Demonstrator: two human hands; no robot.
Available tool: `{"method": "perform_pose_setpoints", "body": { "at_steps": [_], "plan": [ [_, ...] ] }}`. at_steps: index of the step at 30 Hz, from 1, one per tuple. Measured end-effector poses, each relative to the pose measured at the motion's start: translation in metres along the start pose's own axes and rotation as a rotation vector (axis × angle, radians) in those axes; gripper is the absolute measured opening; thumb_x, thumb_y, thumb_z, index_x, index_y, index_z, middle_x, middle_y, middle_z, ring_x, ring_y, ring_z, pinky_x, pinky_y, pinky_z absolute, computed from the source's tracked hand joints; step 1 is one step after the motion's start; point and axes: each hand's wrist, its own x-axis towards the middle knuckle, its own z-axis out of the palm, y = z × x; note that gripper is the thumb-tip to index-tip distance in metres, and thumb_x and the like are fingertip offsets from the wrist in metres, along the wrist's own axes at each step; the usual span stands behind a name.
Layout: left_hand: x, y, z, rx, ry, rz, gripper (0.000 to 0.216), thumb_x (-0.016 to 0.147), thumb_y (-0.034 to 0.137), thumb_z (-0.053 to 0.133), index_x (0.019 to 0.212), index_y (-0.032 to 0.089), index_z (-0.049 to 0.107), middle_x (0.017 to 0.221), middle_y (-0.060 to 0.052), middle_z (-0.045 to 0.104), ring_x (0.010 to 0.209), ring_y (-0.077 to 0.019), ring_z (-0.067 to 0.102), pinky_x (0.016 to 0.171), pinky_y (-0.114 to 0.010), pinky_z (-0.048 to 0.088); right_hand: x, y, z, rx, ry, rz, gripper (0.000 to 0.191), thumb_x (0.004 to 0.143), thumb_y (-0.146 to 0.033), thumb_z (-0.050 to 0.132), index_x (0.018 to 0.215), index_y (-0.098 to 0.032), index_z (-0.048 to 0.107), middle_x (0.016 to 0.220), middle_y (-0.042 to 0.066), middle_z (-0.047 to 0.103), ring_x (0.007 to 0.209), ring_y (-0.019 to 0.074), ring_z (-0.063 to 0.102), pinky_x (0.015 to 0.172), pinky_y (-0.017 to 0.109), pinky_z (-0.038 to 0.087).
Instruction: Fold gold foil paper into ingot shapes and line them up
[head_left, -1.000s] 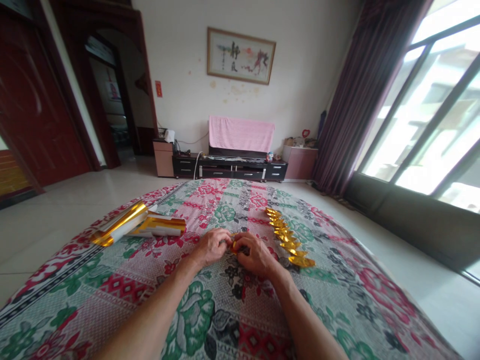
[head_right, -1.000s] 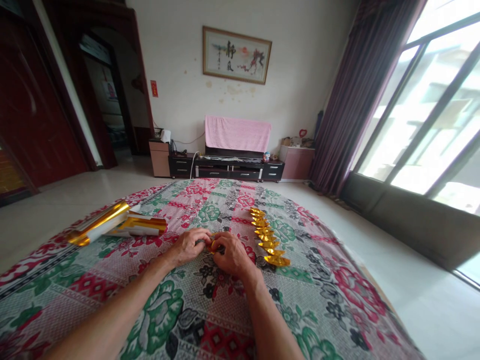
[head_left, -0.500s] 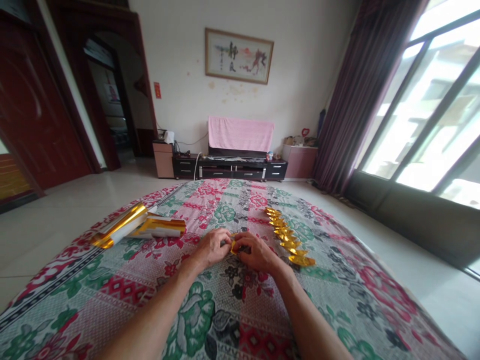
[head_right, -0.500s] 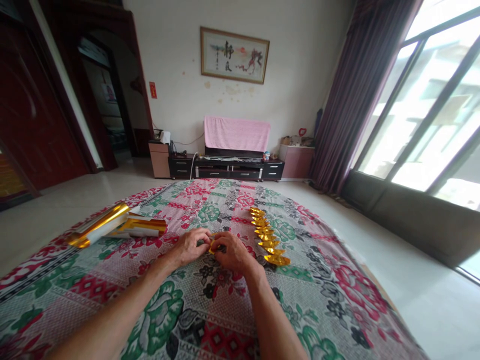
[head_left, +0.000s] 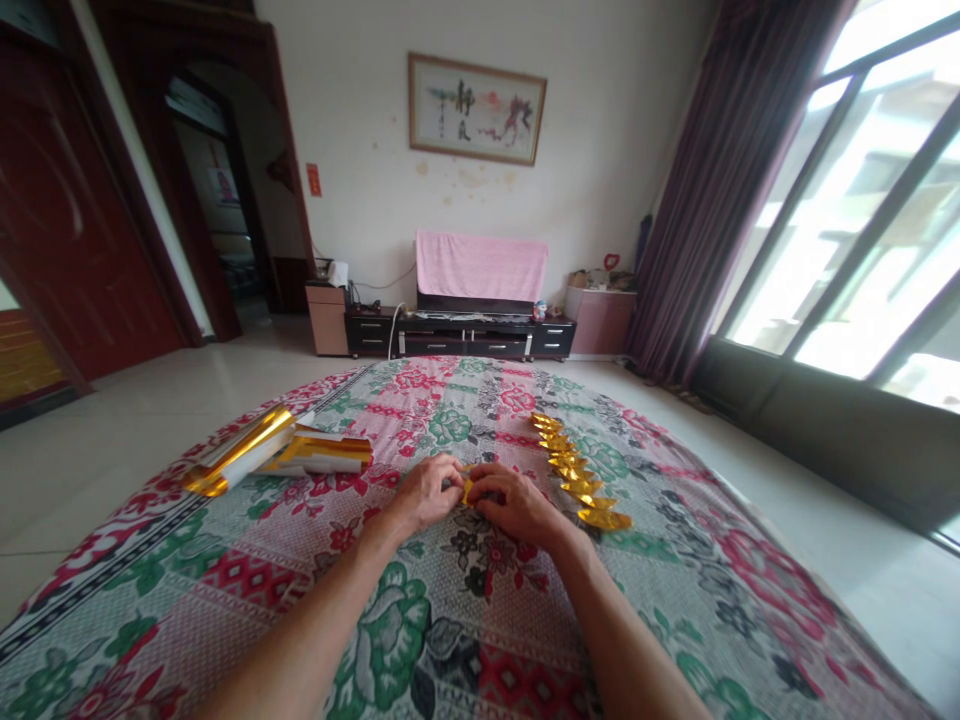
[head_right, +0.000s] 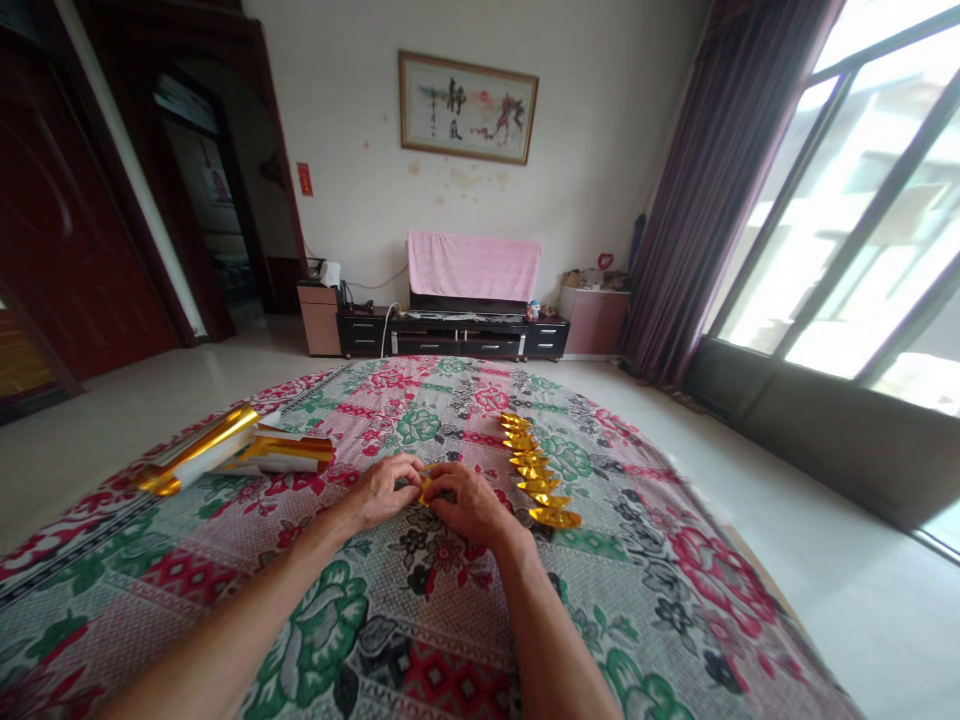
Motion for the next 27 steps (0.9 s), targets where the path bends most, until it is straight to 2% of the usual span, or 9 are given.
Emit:
{"method": "perform_pose_setpoints", "body": {
  "at_steps": [5,10,14,27],
  "plan": [
    [0.0,-0.001,-0.001,0.004,0.001,-0.009,0.011,0.067,0.011,0.055,0.068,0.018,0.064,0.093,-0.005,0.063,0.089,-0.0163,0.057,0.084,-0.03,0.045,0.0,0.002,0.0,0.021,-0.007,0.017,0.025,0.065,-0.005,0.054,0.076,-0.022,0.069,0.105,0.001,0.061,0.095,0.0152,0.058,0.087,0.029,0.043],
    [-0.003,-0.004,-0.004,-0.045,-0.052,0.021,0.008,0.065,0.018,0.062,0.072,0.019,0.066,0.101,-0.005,0.06,0.093,-0.017,0.057,0.087,-0.03,0.043,0.001,0.0,-0.001,0.029,-0.001,-0.007,0.031,0.065,-0.005,0.053,0.087,-0.022,0.067,0.104,0.003,0.063,0.097,0.0165,0.057,0.087,0.032,0.043],
    [-0.004,-0.006,-0.006,-0.046,-0.053,0.056,0.01,0.066,0.02,0.063,0.075,0.019,0.066,0.103,-0.005,0.06,0.096,-0.0175,0.055,0.088,-0.031,0.043,0.001,0.001,0.001,0.045,0.031,-0.011,0.035,0.063,-0.003,0.051,0.088,-0.022,0.067,0.103,0.003,0.063,0.096,0.0167,0.058,0.086,0.032,0.044],
    [-0.004,0.0,-0.011,0.067,-0.119,0.137,0.009,0.075,0.019,0.055,0.078,0.02,0.064,0.099,-0.004,0.059,0.095,-0.0164,0.053,0.087,-0.031,0.041,0.002,0.001,0.002,0.042,0.06,-0.002,0.031,0.062,-0.001,0.048,0.076,-0.021,0.067,0.097,0.002,0.064,0.094,0.0154,0.058,0.086,0.031,0.044]
  ]
}}
